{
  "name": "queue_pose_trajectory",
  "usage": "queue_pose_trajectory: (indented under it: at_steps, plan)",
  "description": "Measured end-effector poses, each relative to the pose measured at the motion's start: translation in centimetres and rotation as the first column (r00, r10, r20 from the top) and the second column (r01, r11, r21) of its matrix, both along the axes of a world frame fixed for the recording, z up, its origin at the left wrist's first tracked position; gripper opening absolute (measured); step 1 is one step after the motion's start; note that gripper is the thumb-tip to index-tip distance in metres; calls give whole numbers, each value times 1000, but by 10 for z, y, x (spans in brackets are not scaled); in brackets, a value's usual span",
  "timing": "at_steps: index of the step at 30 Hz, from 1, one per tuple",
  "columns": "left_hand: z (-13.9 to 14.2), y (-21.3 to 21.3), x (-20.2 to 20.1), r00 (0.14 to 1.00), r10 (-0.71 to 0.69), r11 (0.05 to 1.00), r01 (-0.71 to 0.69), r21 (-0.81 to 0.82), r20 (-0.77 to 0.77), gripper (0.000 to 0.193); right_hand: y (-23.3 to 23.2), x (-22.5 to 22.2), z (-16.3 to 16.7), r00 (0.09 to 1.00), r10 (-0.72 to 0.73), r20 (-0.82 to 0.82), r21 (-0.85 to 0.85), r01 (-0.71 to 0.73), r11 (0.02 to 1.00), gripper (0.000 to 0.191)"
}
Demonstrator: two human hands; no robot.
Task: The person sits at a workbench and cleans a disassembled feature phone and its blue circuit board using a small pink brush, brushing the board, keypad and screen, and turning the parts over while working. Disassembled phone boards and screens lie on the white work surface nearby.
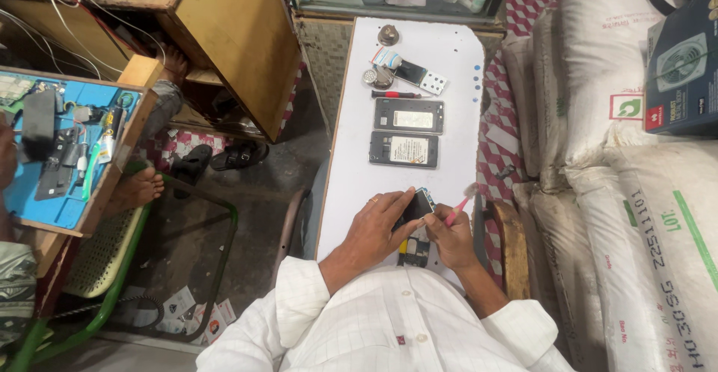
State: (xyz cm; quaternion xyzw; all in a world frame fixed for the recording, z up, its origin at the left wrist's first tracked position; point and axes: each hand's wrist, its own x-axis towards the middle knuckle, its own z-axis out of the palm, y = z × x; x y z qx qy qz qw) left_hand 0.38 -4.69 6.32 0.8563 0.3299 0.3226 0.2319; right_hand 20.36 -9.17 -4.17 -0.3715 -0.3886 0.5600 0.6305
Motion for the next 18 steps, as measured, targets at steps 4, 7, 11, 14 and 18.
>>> queue_pose_trajectory:
  at_steps: [4,7,11,14,18]
  plan:
    - [2,-1,0,1000,10,1000,-10,13,-1,62,0,0,1,1000,-12,4,-5,12,1000,25]
    - [4,-1,0,1000,13,1000,-13,14,-16,61,0,1,2,1000,-7,16,-5,7,1000,25]
    - [6,-2,0,999,1,1000,-1,-21,-37,62,-1,0,3,1000,22,-20,-45,-23,999,24]
    - [8,-3,0,1000,5,1000,-5,2,-24,61,-1,1,3,998,65,-18,-61,-66,996,27]
    - [8,-2,-1,1000,9,996,-7,84,-25,60,0,3,2,980,141,-140,-125,-159,979,24]
